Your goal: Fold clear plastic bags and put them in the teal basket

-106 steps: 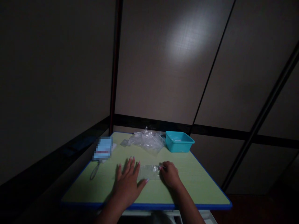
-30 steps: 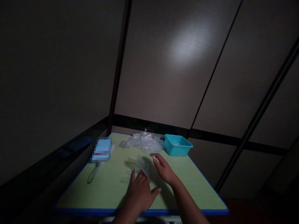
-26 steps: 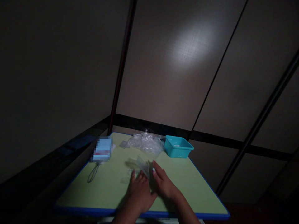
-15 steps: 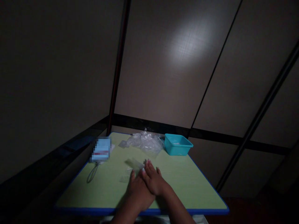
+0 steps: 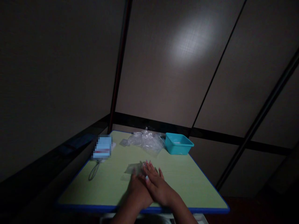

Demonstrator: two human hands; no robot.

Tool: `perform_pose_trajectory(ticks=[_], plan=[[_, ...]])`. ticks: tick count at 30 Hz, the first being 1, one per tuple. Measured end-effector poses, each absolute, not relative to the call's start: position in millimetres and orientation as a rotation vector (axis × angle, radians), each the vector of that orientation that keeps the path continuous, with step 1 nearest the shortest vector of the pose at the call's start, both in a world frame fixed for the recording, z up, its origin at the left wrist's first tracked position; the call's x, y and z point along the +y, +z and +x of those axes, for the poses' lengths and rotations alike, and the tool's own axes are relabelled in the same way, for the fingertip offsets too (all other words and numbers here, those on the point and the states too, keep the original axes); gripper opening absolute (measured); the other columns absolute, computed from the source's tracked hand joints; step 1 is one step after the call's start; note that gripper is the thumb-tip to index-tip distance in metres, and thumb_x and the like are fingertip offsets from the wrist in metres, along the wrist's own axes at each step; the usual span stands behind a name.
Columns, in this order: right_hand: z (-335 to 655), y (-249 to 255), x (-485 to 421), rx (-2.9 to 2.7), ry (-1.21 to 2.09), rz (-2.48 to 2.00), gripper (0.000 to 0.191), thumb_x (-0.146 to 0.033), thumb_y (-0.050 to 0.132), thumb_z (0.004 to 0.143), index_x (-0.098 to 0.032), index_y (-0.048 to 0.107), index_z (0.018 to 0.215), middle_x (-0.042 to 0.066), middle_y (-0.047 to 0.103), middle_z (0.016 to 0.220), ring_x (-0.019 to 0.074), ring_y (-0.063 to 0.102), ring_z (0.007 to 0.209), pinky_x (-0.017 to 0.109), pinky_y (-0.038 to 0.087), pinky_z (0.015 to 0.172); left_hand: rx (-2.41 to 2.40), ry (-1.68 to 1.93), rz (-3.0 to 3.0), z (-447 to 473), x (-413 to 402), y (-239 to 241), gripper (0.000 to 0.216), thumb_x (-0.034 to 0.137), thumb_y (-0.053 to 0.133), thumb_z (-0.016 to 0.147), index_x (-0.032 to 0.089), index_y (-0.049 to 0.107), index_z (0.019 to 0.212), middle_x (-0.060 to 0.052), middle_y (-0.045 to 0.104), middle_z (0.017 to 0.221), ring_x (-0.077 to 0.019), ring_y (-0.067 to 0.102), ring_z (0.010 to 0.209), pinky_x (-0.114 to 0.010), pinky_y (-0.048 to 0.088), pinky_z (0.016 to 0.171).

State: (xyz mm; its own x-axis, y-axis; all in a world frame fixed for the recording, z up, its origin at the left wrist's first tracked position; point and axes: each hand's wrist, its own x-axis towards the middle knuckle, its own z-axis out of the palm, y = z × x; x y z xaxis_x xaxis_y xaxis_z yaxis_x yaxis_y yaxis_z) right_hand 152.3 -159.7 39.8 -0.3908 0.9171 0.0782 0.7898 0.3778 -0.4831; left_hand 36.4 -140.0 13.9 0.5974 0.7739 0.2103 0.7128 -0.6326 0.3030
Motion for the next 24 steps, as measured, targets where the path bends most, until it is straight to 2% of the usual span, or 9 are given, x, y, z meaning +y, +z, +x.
perform_pose_trajectory(ticks=[2, 6, 10, 13, 18, 22, 24], plan=[[161, 37, -163, -2.24, 0.464, -1.492, 0.049, -0.049, 0.025, 0.091, -0.034, 0.02, 0.137, 0.001, 0.015, 0.146, 0.0203, 0.01, 0.134, 0.055, -0.002, 0.104, 1.286, 0.53, 2.612, 36, -141, 14, 0.059, 0.044, 0.035, 0.083, 0.031, 0.02, 0.138, -0.005, 0.024, 0.144, -0.0329, 0.021, 0.13, -0.057, -0.003, 0.101], [182, 21, -168, -2.111, 0.335, -1.443, 0.041, -0.042, 0.031, 0.091, -0.03, 0.043, 0.128, 0.004, 0.034, 0.14, 0.0208, 0.026, 0.13, 0.052, 0.01, 0.106, 1.384, 0.493, 2.51, 33, -144, 14, 0.058, 0.043, 0.04, 0.077, 0.022, 0.042, 0.13, -0.01, 0.044, 0.133, -0.0301, 0.029, 0.127, -0.051, -0.001, 0.105], [192, 6, -176, -2.057, 0.242, -1.372, 0.036, -0.037, 0.034, 0.091, -0.026, 0.05, 0.121, 0.006, 0.044, 0.132, 0.0197, 0.036, 0.124, 0.047, 0.02, 0.106, 1.451, 0.432, 2.421, 31, -143, 15, 0.069, 0.04, 0.047, 0.069, 0.012, 0.04, 0.131, -0.014, 0.041, 0.135, -0.0302, 0.021, 0.131, -0.047, 0.003, 0.106], [189, 7, -183, -2.046, 0.215, -1.353, 0.035, -0.036, 0.034, 0.091, -0.025, 0.052, 0.119, 0.006, 0.045, 0.131, 0.0187, 0.036, 0.124, 0.044, 0.023, 0.106, 1.431, 0.434, 2.396, 29, -141, 18, 0.071, 0.035, 0.047, 0.067, 0.009, 0.037, 0.132, -0.015, 0.039, 0.136, -0.0287, 0.019, 0.132, -0.044, 0.007, 0.107], [180, 21, -195, -2.102, 0.228, -1.378, 0.034, -0.036, 0.033, 0.091, -0.025, 0.057, 0.113, 0.005, 0.043, 0.133, 0.019, 0.034, 0.125, 0.043, 0.022, 0.106, 1.369, 0.417, 2.368, 22, -139, 21, 0.059, 0.031, 0.045, 0.071, 0.01, 0.045, 0.126, -0.015, 0.047, 0.13, -0.0276, 0.028, 0.128, -0.041, 0.014, 0.105], [176, 26, -203, -2.175, 0.199, -1.397, 0.036, -0.035, 0.033, 0.091, -0.027, 0.052, 0.119, 0.004, 0.036, 0.138, 0.0194, 0.028, 0.129, 0.046, 0.019, 0.107, 1.311, 0.374, 2.346, 17, -137, 22, 0.044, 0.031, 0.041, 0.077, 0.014, 0.055, 0.114, -0.013, 0.057, 0.119, -0.0269, 0.042, 0.119, -0.039, 0.022, 0.102], [174, 26, -206, -2.203, 0.182, -1.395, 0.037, -0.034, 0.034, 0.09, -0.028, 0.048, 0.124, 0.004, 0.031, 0.141, 0.019, 0.025, 0.13, 0.045, 0.018, 0.107, 1.275, 0.376, 2.349, 15, -134, 22, 0.045, 0.03, 0.039, 0.078, 0.015, 0.053, 0.117, -0.012, 0.054, 0.123, -0.0253, 0.041, 0.12, -0.038, 0.023, 0.102]])
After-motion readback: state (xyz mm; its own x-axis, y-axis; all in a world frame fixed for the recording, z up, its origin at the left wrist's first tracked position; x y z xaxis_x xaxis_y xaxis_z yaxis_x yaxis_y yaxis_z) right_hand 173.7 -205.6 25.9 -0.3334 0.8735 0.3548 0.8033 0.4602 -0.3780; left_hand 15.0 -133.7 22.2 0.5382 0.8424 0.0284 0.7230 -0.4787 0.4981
